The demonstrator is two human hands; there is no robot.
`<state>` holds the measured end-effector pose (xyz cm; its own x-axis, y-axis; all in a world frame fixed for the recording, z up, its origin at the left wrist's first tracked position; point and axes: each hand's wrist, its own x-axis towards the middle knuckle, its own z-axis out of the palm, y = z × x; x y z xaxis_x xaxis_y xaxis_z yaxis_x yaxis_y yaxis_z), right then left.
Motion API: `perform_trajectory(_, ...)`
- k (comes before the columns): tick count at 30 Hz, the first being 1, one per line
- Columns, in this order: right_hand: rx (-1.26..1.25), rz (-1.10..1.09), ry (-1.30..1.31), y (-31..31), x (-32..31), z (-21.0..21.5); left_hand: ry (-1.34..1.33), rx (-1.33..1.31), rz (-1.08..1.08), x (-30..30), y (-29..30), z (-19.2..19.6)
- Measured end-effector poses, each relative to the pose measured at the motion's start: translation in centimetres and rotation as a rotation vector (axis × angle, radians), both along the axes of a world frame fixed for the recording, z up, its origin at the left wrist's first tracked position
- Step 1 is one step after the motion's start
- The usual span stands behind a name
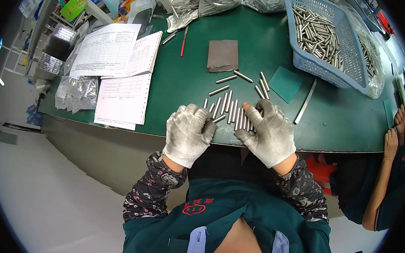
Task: Inspecting, sanding, and organizing small metal pins on a workbench.
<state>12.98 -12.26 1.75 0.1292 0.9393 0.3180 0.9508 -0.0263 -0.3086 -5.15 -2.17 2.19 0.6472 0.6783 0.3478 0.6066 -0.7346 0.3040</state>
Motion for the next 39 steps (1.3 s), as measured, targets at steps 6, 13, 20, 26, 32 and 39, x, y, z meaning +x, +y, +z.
perform_trajectory(6, -0.004, -0.003, 0.013, -0.1, 0.0, 0.2, 0.095, -0.072, -0.006, 0.1, 0.2, 0.9)
perform_trajectory(13, 0.014, 0.006, 0.026, 0.0, 0.1, 0.1, -0.005, -0.043, -0.040, -0.3, -0.3, 0.5)
perform_trajectory(20, 0.027, 0.011, 0.023, -0.1, 0.0, 0.0, -0.051, 0.109, 0.233, -1.0, 2.6, 0.5)
perform_trajectory(26, 0.016, 0.012, 0.030, 0.0, 0.1, -0.1, 0.061, -0.138, 0.073, -1.4, 3.3, 0.1)
perform_trajectory(32, -0.005, 0.002, 0.020, 0.0, 0.1, 0.2, -0.074, 0.044, -0.320, 0.4, 4.7, 0.3)
perform_trajectory(39, -0.037, -0.017, 0.020, 0.0, -0.2, 0.4, 0.084, 0.132, -0.398, 2.4, 4.8, -0.4)
